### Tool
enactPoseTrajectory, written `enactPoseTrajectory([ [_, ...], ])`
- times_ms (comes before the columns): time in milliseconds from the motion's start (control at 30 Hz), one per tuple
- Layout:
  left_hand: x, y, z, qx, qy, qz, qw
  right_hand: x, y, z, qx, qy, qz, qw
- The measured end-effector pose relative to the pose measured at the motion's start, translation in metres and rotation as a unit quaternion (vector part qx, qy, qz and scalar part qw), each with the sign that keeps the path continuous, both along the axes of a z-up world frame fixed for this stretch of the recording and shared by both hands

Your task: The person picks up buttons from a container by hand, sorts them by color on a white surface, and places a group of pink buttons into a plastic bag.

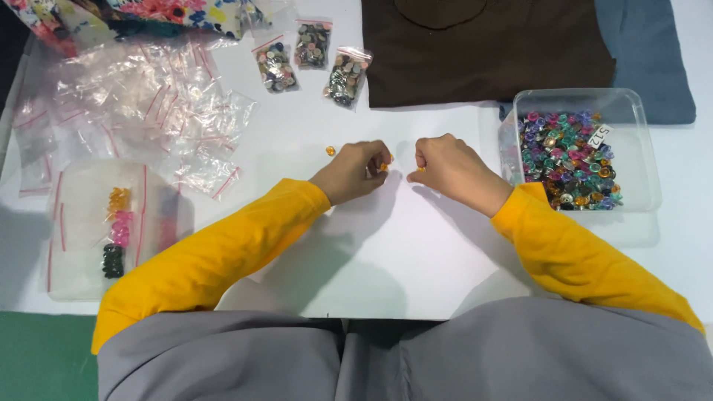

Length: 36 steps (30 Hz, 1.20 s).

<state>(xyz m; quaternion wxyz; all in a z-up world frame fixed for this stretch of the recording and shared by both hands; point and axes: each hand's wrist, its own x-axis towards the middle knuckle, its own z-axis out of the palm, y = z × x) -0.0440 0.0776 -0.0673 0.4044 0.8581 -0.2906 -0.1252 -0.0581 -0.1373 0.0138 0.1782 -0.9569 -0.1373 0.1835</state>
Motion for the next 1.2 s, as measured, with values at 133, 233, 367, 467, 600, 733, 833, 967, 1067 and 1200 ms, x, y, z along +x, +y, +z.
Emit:
enactPoseTrajectory([
  [133, -0.002, 0.008, -0.005, 0.032, 0.025, -0.015, 0.999, 0.008, 0.005, -0.022, -0.062, 0.001, 0.024, 0.998],
  [233, -0.006, 0.019, -0.008, 0.046, 0.028, -0.013, 0.998, 0.008, 0.005, -0.025, -0.079, 0.009, 0.033, 0.996],
  [367, -0.009, 0.029, -0.001, 0.062, 0.039, -0.014, 0.997, -0.001, 0.005, -0.009, -0.035, 0.035, 0.019, 0.999],
  [467, -0.014, 0.021, -0.003, 0.044, 0.043, 0.002, 0.998, -0.008, 0.004, -0.006, -0.017, 0.047, -0.006, 0.999],
  [600, -0.018, 0.008, 0.001, 0.029, 0.035, 0.026, 0.999, -0.01, -0.006, -0.019, 0.015, 0.054, -0.024, 0.998],
  [733, -0.019, 0.001, -0.009, -0.007, 0.01, 0.049, 0.999, -0.012, -0.008, -0.01, 0.016, 0.047, -0.024, 0.998],
  [833, -0.024, -0.002, -0.006, -0.02, 0.002, 0.069, 0.997, -0.015, -0.007, -0.006, 0.033, 0.032, -0.034, 0.998],
  [967, -0.026, -0.006, -0.007, -0.016, 0.014, 0.088, 0.996, -0.018, -0.007, -0.01, 0.028, 0.006, -0.045, 0.999],
  [1067, -0.026, -0.007, -0.011, -0.022, 0.013, 0.103, 0.994, -0.018, -0.007, -0.014, 0.03, -0.014, -0.043, 0.999],
  [1200, -0.026, -0.007, -0.024, -0.044, 0.02, 0.124, 0.991, -0.018, -0.01, -0.023, 0.046, -0.033, -0.041, 0.998],
])
